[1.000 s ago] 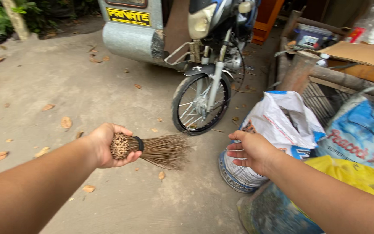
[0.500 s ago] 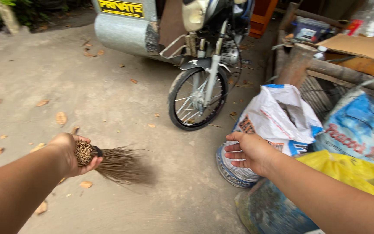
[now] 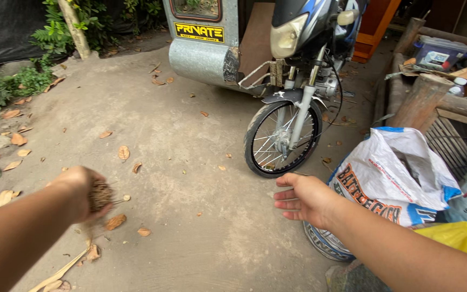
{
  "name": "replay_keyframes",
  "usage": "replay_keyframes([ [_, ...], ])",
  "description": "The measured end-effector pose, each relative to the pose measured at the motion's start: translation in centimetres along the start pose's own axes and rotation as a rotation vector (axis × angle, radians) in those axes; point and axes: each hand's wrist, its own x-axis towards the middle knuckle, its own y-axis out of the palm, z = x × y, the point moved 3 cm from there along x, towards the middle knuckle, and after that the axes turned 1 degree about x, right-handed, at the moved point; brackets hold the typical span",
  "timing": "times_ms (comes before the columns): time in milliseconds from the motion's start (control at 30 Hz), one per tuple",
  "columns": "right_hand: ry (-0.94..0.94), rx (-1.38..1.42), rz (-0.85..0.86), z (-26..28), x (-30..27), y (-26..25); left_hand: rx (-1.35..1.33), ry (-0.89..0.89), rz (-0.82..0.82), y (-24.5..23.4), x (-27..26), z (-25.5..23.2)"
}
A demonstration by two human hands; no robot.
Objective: The person sweeps leaves and debris across a dirt ground using a small broom held in one hand to form a pile.
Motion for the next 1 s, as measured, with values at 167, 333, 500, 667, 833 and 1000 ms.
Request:
replay_keyframes([
  [167, 0.144, -0.029, 0.11, -0.4, -0.8, 4.3, -0.076, -0.095, 0.279, 4.8, -4.6, 1.0],
  [333, 0.213, -0.012, 0.133, -1.6, -0.7, 7.6, -0.065, -0.169, 0.529, 9.8, -5.8, 1.7],
  [500, 0.215, 0.006, 0.091, -3.1, 0.7, 8.2, -0.013, -0.226, 0.561, 11.9, -3.3, 2.6],
  [667, 0.24, 0.052, 0.058, -4.0, 2.1, 10.4, -0.092, -0.275, 0.321, 5.6, 4.1, 2.9],
  [833, 0.241, 0.027, 0.132, -3.5, 3.3, 16.3, -0.064, -0.238, 0.268, -3.1, 10.0, -0.2],
  [1000, 0.302, -0.007, 0.281, -3.9, 3.5, 23.0, -0.025, -0.1, 0.078, -5.1, 8.7, -1.7],
])
